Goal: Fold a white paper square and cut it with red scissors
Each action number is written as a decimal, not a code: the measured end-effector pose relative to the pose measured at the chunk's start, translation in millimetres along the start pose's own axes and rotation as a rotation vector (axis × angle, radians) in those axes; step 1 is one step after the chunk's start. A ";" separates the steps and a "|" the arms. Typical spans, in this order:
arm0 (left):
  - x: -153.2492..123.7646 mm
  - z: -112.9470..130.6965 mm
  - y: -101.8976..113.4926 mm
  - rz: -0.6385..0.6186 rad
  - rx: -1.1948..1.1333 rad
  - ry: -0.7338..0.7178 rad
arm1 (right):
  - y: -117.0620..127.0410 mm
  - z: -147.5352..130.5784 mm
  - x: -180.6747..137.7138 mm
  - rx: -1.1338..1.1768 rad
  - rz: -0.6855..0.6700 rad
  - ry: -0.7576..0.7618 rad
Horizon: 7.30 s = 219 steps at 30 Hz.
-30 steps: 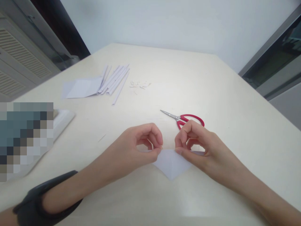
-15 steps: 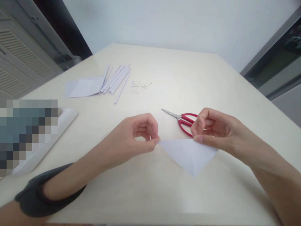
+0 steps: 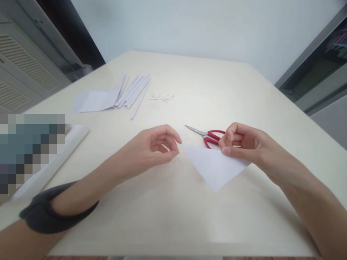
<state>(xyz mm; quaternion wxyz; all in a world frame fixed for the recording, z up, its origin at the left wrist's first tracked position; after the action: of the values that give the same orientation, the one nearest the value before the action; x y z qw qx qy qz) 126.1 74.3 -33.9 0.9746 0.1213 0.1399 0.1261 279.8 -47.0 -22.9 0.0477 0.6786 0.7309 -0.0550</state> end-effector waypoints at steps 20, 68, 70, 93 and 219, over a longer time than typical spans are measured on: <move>-6.5 19.5 -29.6 -0.214 -0.190 -0.125 | -20.5 18.5 1.8 0.222 -0.126 -0.126; -4.4 3.8 -34.0 -0.220 -0.480 -0.031 | -36.2 21.1 5.0 0.268 -0.243 -0.160; -3.3 3.1 -34.7 -0.216 -0.475 -0.025 | -38.6 22.5 5.4 0.271 -0.252 -0.168; -6.3 -9.0 -20.7 0.002 -0.380 0.058 | -44.6 16.3 -0.2 0.151 -0.222 -0.141; -15.5 -26.7 -27.9 0.107 -0.596 0.144 | -36.9 23.9 6.2 0.059 -0.077 -0.135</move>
<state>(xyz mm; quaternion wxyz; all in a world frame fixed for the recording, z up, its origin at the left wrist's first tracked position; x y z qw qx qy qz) 109.5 49.1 -62.7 0.9467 -0.1719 0.1590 0.2211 242.4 -47.1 -46.9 0.0748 0.6457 0.7498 -0.1237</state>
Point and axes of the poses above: each hand's wrist, its own x-axis towards the middle knuckle, its own y-axis out of the back of the hand, z = x × y, the point moved 8 cm from there along x, towards the middle knuckle, and after that the axes turned 14 degrees about -z, right-handed, at the moved point
